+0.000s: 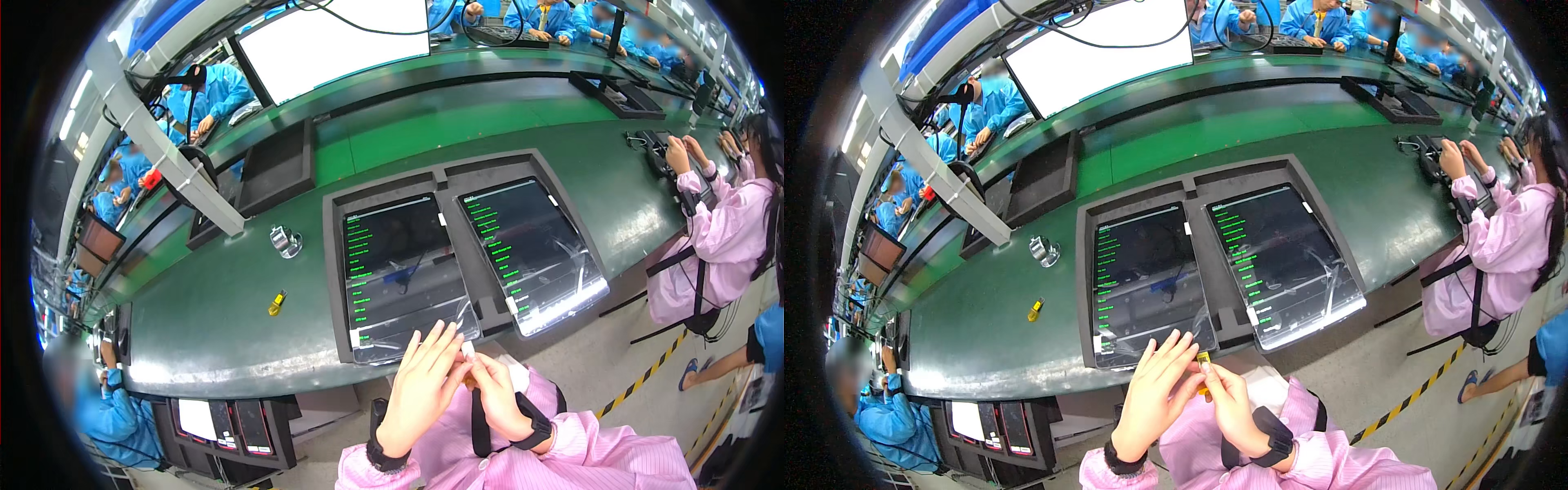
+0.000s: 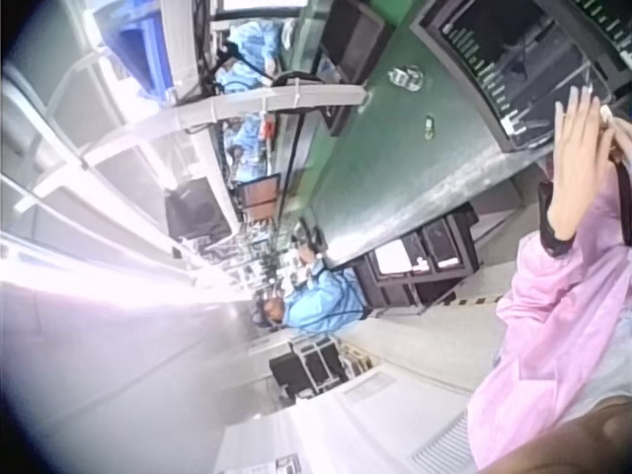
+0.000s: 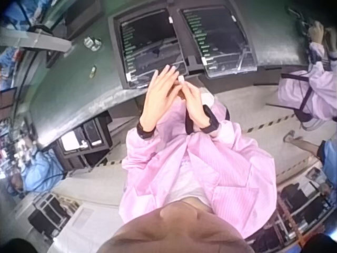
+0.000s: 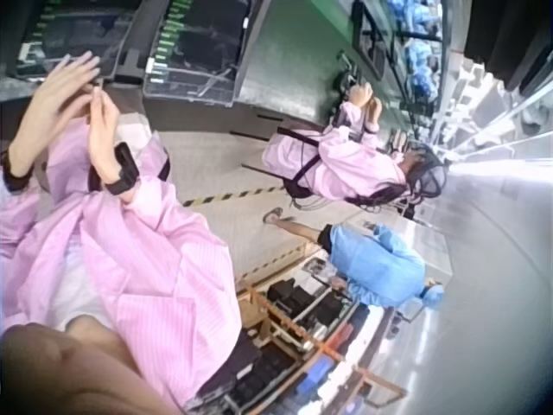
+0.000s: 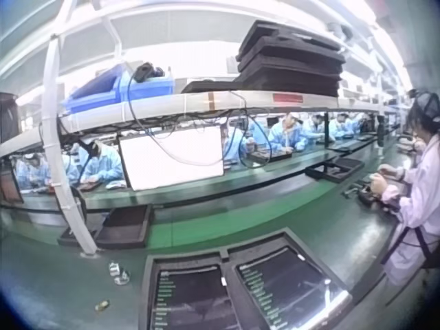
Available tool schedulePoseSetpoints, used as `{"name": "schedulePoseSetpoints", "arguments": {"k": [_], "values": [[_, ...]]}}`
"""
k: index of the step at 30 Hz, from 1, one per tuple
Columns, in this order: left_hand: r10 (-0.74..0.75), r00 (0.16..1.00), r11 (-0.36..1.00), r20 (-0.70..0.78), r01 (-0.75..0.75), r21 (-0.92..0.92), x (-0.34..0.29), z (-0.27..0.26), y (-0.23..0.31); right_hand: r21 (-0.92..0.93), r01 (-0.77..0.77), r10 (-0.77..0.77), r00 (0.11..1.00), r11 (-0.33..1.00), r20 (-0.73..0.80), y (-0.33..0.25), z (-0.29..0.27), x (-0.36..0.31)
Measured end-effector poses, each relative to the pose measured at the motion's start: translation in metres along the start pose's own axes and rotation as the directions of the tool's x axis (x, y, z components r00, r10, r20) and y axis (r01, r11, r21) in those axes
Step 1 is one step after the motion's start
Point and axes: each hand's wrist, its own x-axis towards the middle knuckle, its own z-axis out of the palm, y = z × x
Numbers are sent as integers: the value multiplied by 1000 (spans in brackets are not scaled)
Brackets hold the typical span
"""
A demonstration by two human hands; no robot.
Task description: Checking the functionality and screens of tablet devices on an assembly line.
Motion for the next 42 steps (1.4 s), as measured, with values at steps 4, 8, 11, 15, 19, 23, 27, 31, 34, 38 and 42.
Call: {"name": "schedulePoseSetpoints", "arguments": {"k": [4,8,11,15,19,23,27,31,34,38,42], "values": [[3,1000,1000,31,-3,4,2,1,-5,-5,52,-51,996,999,68,-3,-4,11],[3,1000,999,-25,-2,46,5,6,-5,78,-1,-12,986,997,165,0,-12,19],[51,997,990,-65,-42,136,8,7,-6,-81,1,19,967,997,255,-4,-27,21],[63,986,989,-154,-42,141,11,12,-6,-187,9,18,990,982,143,-13,-37,25],[31,974,990,-226,1,141,12,17,-3,-175,-27,56,986,984,160,-20,-36,32],[25,969,986,-244,16,165,13,20,-1,-113,-59,76,984,992,158,-20,-37,34],[38,969,980,-245,11,197,14,21,-2,-122,-4,30,978,992,208,-17,-43,33],[63,961,970,-271,5,242,13,25,-3,-203,45,32,932,978,361,-24,-65,16],[46,956,970,-291,27,242,14,28,-2,-231,-8,83,945,973,315,-39,-98,-10],[-24,954,982,-299,78,171,15,27,0,-103,71,-70,997,992,16,-49,-138,-27],[-46,952,969,-303,117,219,16,21,0,-195,165,-199,965,967,-171,-56,-173,-23]]}}
